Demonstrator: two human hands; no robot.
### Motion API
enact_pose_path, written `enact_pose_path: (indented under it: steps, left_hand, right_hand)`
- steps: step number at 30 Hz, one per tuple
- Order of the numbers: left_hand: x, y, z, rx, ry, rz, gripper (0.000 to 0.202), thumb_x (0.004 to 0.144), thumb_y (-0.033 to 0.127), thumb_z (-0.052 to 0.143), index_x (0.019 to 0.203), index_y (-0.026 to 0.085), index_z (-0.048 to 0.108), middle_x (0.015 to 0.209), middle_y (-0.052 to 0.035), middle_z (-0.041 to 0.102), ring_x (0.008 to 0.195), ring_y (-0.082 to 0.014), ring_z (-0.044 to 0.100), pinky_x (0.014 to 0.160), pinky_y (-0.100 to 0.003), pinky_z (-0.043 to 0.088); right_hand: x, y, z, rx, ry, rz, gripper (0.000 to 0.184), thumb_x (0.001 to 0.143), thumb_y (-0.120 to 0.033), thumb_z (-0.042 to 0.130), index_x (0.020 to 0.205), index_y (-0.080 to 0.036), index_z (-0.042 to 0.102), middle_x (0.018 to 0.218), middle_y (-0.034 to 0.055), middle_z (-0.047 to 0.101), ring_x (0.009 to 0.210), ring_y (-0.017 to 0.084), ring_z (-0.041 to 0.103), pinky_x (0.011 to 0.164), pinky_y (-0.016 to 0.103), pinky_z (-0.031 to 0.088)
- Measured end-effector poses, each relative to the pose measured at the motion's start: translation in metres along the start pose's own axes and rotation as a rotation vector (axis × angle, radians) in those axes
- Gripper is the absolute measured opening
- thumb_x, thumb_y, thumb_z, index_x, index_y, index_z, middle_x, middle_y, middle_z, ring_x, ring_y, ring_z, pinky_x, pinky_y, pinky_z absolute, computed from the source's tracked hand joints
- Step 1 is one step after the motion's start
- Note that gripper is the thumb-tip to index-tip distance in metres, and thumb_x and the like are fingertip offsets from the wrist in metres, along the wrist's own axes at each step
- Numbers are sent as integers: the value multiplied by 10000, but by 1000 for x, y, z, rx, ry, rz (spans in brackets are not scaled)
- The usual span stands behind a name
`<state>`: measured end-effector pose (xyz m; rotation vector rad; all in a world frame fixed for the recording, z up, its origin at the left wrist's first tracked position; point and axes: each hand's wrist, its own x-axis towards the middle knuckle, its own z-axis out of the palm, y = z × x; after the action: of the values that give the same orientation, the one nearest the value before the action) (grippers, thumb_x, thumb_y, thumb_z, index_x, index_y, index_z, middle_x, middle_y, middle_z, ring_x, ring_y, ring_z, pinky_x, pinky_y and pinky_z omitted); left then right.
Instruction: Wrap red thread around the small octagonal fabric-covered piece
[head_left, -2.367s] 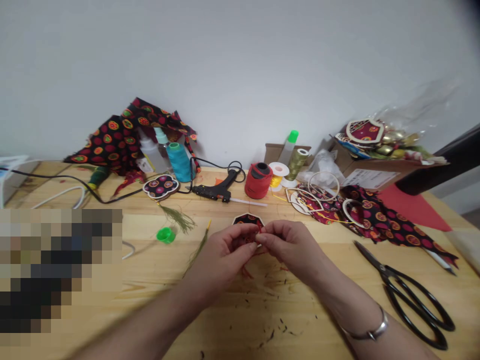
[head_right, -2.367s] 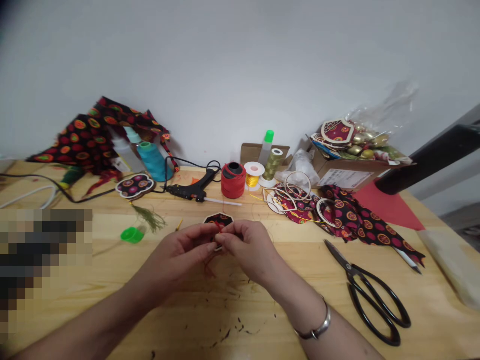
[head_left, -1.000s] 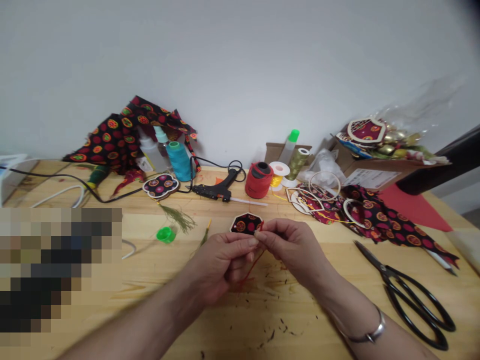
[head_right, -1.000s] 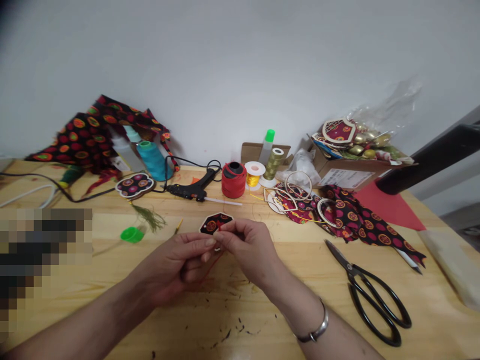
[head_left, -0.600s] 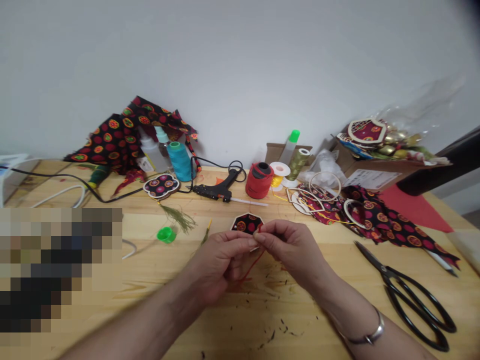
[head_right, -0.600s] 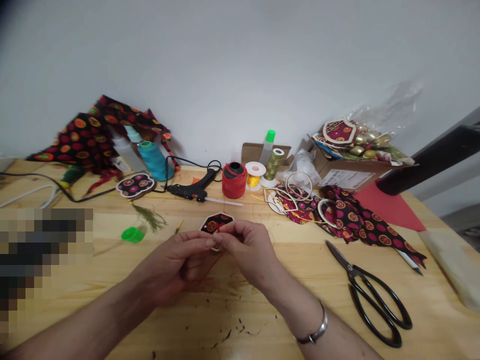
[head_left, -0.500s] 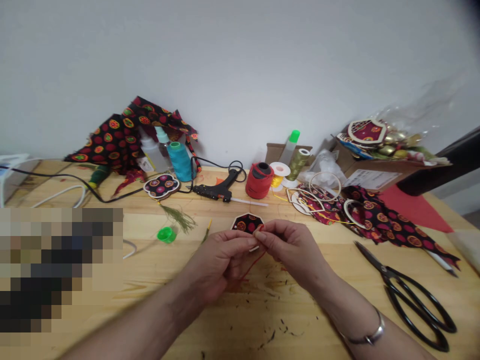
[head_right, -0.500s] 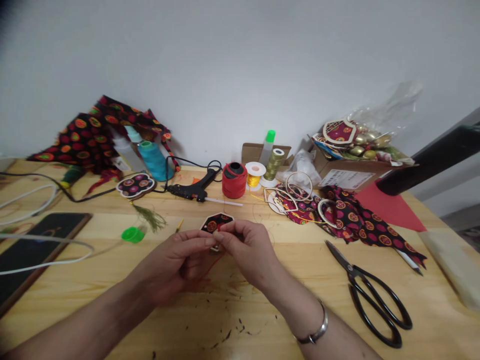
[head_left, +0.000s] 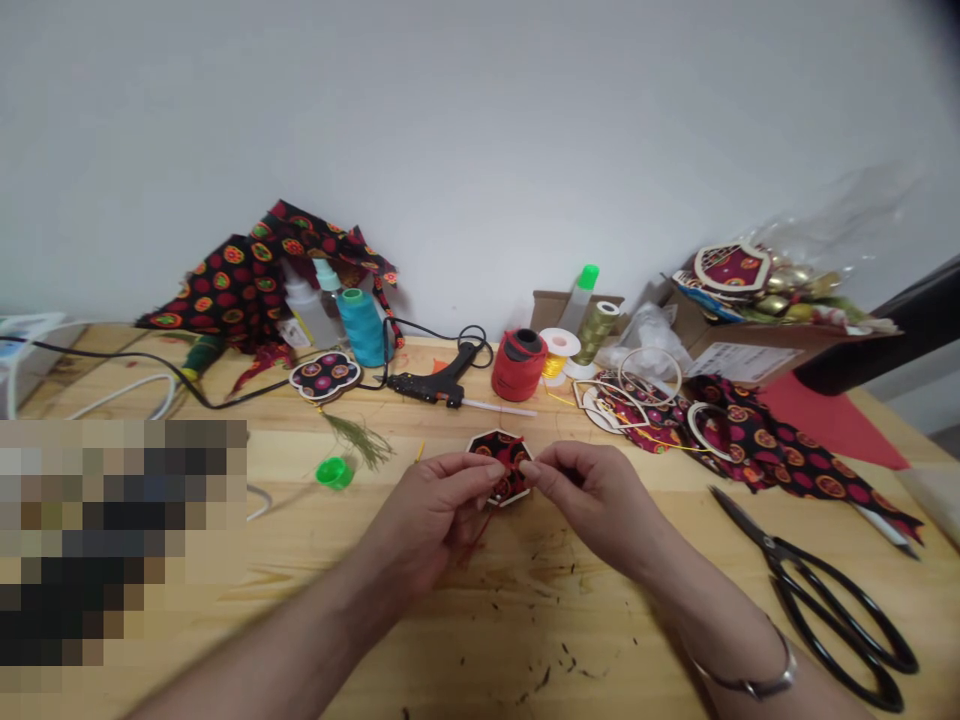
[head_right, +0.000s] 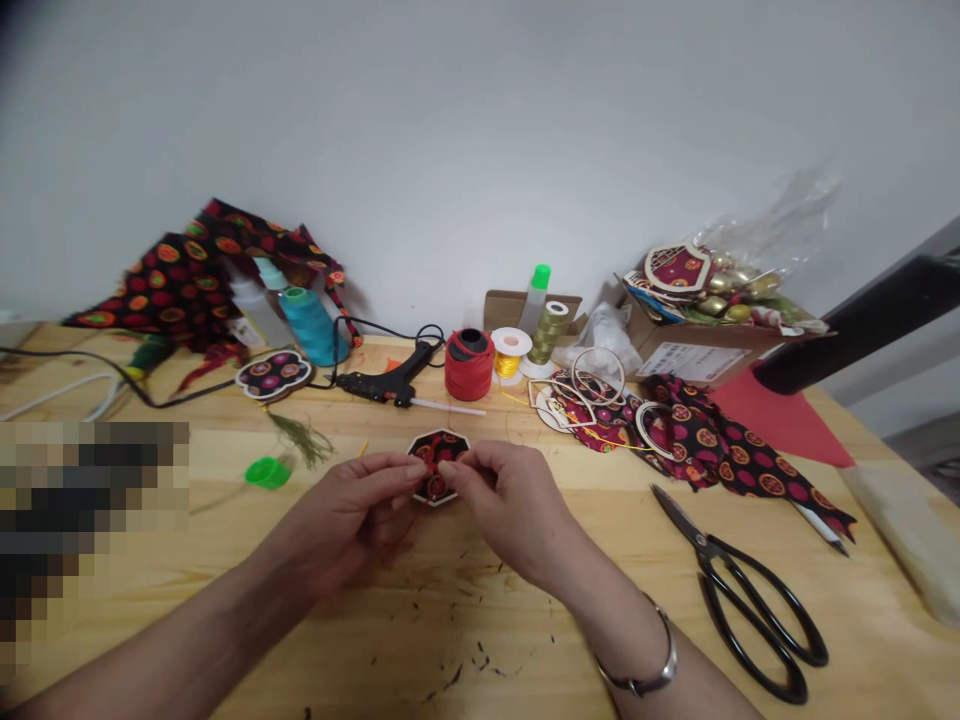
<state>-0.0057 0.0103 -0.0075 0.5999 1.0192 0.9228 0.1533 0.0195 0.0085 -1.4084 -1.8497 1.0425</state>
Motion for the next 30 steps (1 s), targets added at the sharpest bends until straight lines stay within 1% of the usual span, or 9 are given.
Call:
enact_pose_path:
  steps: [4, 7, 10, 16, 20, 23, 26, 28, 30]
  left_hand:
    - [-1, 0, 1, -13, -22, 20, 137, 672, 256, 628, 634, 128, 599, 422, 59, 495, 284, -9, 279, 323, -173, 171]
    - [-2, 0, 1, -56, -28, 17, 126, 671, 256, 631, 660, 134, 599, 406, 65, 494, 283, -13, 270, 321, -172, 168]
    - [-1, -2, 0, -103, -41, 6, 116, 671, 244, 633, 656, 139, 587, 374, 77, 463, 289, -14, 274, 322, -163, 163]
    - [4, -4, -5, -118, 0, -49, 97, 675, 185, 630, 732, 124, 581, 613, -27, 639, 353, -19, 402, 339, -140, 209]
    - [3, -3, -6, -194, -62, -108, 83, 699, 162, 602, 659, 113, 548, 493, 31, 550, 300, 15, 254, 319, -139, 133]
    - [1, -2, -4, -215, -83, -120, 128, 705, 179, 598, 620, 124, 520, 429, 70, 444, 309, 7, 226, 321, -145, 109]
    - [1, -1, -2, -220, -74, -97, 162, 686, 178, 621, 593, 134, 496, 402, 92, 341, 331, -4, 229, 331, -145, 112]
    - [1, 0, -1, -214, -66, -83, 156, 677, 168, 629, 592, 131, 504, 399, 101, 291, 340, -5, 211, 333, -146, 102]
    - [1, 0, -1, -180, -47, -70, 100, 678, 169, 629, 646, 123, 546, 405, 101, 289, 348, -4, 202, 333, -145, 88]
  right_hand:
    - [-5, -3, 2, 8, 12, -24, 260, 795, -344, 480, 668, -159, 611, 552, -3, 531, 508, 100, 406, 459, 215, 304]
    - [-11, -8, 6, -33, 16, -120, 229, 809, -314, 472, 724, -167, 627, 574, 0, 564, 507, 97, 430, 462, 211, 314]
    - [-16, -10, 10, -178, -3, -296, 218, 831, -249, 445, 712, -159, 603, 591, 2, 564, 528, 92, 454, 511, 217, 330]
    - [-21, 2, 24, -600, -46, -684, 209, 845, -182, 381, 711, -160, 540, 632, 22, 551, 572, 131, 455, 502, 267, 281]
    - [-22, 7, 29, -746, -89, -832, 132, 785, -94, 431, 735, -160, 534, 642, 13, 548, 567, 142, 442, 487, 280, 276]
    - [-24, 1, 26, -662, -136, -888, 159, 784, -112, 441, 665, -155, 537, 603, 11, 532, 554, 132, 439, 486, 271, 302]
    - [-24, -7, 17, -330, -107, -844, 198, 784, -267, 477, 642, -154, 556, 624, 31, 538, 588, 133, 475, 521, 260, 364]
    - [-20, -8, 13, -102, 46, -703, 150, 783, -195, 468, 690, -149, 576, 698, 48, 555, 646, 130, 504, 577, 254, 401]
    - [-14, -7, 10, 48, 276, -457, 127, 785, -147, 473, 721, -151, 582, 734, 53, 553, 695, 132, 519, 629, 263, 418]
